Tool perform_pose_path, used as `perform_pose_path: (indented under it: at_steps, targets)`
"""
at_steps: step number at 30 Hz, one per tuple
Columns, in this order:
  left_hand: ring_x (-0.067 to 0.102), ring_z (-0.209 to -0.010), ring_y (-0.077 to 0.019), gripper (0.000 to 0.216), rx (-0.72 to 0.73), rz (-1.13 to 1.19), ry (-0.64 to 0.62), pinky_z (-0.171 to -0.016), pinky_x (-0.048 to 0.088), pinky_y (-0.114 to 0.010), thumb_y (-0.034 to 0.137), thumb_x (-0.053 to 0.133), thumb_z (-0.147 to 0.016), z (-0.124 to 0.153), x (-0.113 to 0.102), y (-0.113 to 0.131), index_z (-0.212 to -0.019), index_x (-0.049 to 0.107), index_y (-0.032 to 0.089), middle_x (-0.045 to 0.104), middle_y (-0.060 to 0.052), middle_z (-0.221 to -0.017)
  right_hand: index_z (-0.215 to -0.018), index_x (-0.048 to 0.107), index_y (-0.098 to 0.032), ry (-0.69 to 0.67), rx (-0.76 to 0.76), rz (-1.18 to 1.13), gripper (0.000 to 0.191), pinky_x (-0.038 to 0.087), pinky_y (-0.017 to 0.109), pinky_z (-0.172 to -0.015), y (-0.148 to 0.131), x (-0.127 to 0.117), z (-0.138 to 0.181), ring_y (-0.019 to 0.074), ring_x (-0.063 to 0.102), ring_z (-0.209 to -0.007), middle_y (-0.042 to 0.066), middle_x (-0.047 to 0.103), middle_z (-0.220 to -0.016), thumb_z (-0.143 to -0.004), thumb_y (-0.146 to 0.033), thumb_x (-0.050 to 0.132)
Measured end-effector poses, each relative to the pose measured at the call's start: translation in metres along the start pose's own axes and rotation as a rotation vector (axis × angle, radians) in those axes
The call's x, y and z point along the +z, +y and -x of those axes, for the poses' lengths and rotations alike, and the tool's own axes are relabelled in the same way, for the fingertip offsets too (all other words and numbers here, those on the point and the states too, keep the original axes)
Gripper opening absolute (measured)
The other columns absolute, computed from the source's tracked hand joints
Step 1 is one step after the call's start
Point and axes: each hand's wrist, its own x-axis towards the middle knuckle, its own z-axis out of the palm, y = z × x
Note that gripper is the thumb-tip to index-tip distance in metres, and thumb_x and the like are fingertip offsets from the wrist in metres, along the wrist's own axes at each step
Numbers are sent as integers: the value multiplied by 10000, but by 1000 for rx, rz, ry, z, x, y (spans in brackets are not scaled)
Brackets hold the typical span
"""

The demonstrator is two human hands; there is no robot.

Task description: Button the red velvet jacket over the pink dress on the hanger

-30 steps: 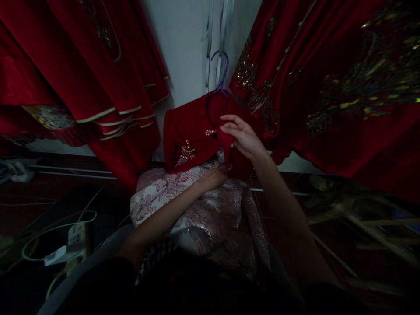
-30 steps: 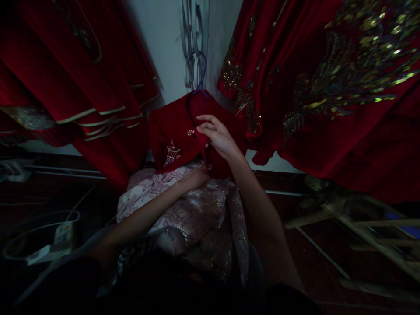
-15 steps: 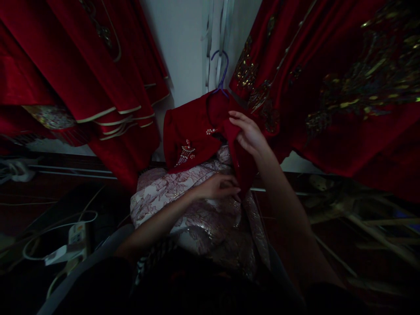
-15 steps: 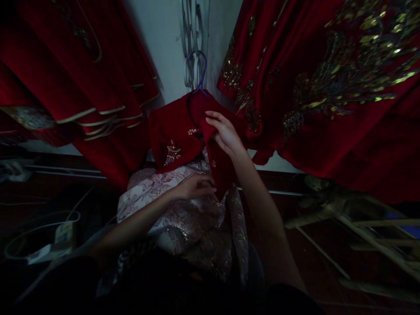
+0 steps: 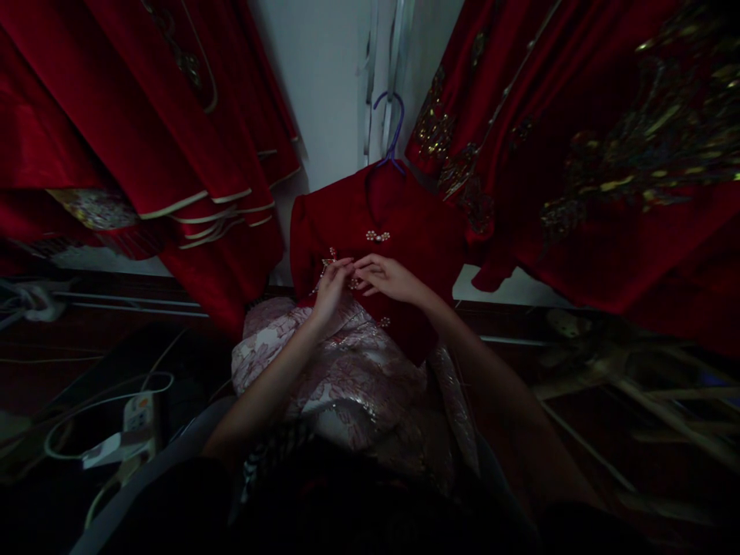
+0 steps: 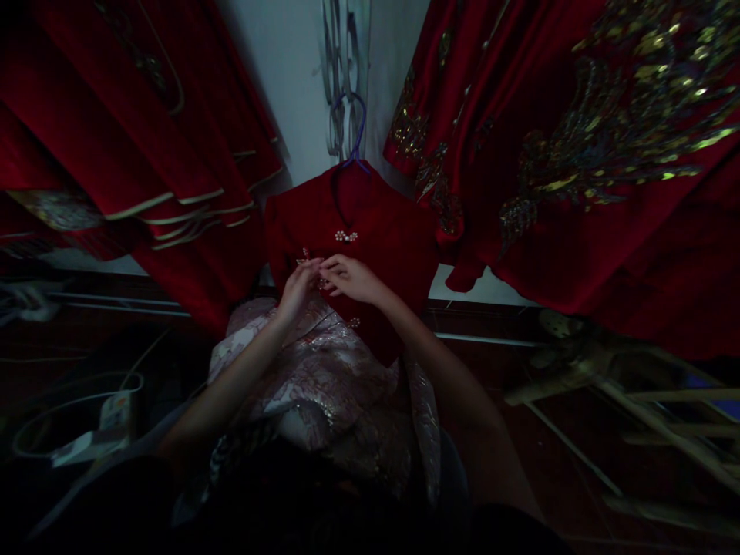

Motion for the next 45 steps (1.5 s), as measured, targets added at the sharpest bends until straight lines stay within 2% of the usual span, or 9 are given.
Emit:
perform_pose_path:
  at_steps: [6,12,16,20,22,26,31,41,45]
  targets:
    - [665,-649,-118,245,-52,40,-4,-636,562,-275,335,600,-832,-1,-16,-6,-1003,549,167,698,-47,-860,-938,548,-181,249,-144,478,331,472,266,-591,23,8,-1,130,583,-665,22,598,-817,-707,-292,756]
    - [678,-684,-119,269,-44,-9,-120,-716,569,-281,313,663,-782,2,-19,-9,-975,599,137,710,-48,-818,-866,556,-178,281,-147,562,259,456,292,-690,30,12,-5,150,553,-753,48,615,-873,-699,-224,748]
    - [675,-745,-138,241,37,-99,-147,-700,557,-269,329,639,-777,-6,-24,-10,-928,618,142,701,-57,-831,-811,534,-188,299,-176,455,193,457,297,-717,35,9,-5,137,545,-735,18,600,-827,-713,-193,701]
    - [622,-813,-111,248,335,-249,178,-730,525,-239,202,658,-720,-30,-34,-18,-948,565,169,640,-45,-981,-840,542,-190,236,-106,111,329,485,278,-738,31,5,-4,114,569,-743,-6,609,-842,-621,-238,783]
    - [605,-779,-102,291,351,-299,243,-717,512,-237,175,677,-701,-45,-39,-23,-945,517,176,610,-34,-965,-862,557,-185,181,-71,-45,352,499,275,-756,28,4,-4,112,593,-761,-2,622,-849,-608,-247,792]
    - [572,-655,-91,285,310,-393,261,-632,476,-227,230,690,-737,-65,-39,-34,-896,457,188,568,1,-860,-863,584,-177,204,-29,-122,272,517,284,-749,28,5,-12,111,609,-728,-8,623,-781,-644,-184,745]
    - [594,-693,-105,201,411,-424,263,-668,482,-228,206,642,-783,-67,-33,-36,-903,481,193,585,5,-810,-827,581,-171,287,-51,-88,280,537,298,-785,34,9,-22,103,604,-716,-14,630,-772,-612,-124,754]
    - [674,-759,-139,238,346,-36,214,-737,553,-287,365,628,-808,-53,-25,-21,-884,656,141,716,-76,-902,-846,539,-174,450,-127,-112,298,537,283,-763,29,14,-70,104,574,-720,-28,568,-757,-627,-73,714]
    - [683,-784,-148,290,362,-75,166,-739,556,-275,350,731,-722,-50,-27,-18,-910,685,134,731,-78,-885,-858,540,-183,471,-179,-68,294,533,285,-784,40,17,-80,101,576,-729,-21,588,-783,-635,-118,721]
